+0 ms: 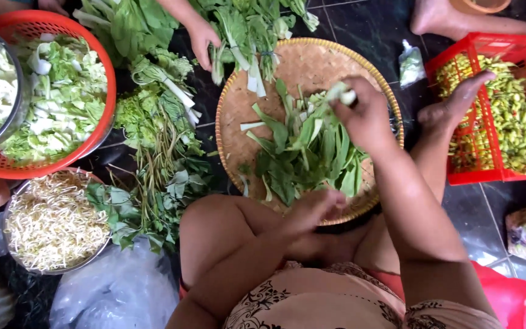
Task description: Picking and separating leaves from green vegetable stalks and organizing them on a tray.
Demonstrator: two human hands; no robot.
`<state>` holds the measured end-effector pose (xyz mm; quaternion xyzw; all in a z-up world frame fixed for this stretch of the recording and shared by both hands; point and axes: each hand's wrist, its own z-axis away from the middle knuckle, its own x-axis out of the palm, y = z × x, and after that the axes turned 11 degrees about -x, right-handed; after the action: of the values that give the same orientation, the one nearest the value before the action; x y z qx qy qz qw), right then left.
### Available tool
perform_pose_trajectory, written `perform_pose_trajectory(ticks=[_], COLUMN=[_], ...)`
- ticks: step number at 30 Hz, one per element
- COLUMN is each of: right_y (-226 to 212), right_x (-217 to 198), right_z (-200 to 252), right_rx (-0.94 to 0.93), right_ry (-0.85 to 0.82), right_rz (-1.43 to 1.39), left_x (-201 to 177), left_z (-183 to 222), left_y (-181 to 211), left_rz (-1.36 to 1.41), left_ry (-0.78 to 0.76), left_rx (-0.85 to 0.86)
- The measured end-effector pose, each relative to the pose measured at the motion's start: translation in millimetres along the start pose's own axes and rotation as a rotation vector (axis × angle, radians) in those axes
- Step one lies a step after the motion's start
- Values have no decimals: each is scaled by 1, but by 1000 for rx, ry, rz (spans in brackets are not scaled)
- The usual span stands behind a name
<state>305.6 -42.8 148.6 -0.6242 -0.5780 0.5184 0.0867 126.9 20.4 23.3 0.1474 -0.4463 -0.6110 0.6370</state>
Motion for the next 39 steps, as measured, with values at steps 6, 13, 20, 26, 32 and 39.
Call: perform_pose_trajectory(ticks=[6,13,20,26,32,39], right_y=[35,11,10,16,27,7], right_x=[26,30,19,42,47,50], right_z=[130,167,177,199,194,174], right_rx=[-274,-662,-446,289,364,206], right_ry=[-63,-278,-132,6,37,-21], right_rz=[89,141,366,-300,-464,-72], left_x=[-34,-51,-47,-44,-42,-62], left_z=[-7,-72,-49,-53,-38,-83], left_y=[12,-58,-39,-36,-20,-65], left_rz=[743,756,873,897,926,907], left_ry=[-195,-131,5,151,212,206], left_rx=[101,118,220,363,468,352])
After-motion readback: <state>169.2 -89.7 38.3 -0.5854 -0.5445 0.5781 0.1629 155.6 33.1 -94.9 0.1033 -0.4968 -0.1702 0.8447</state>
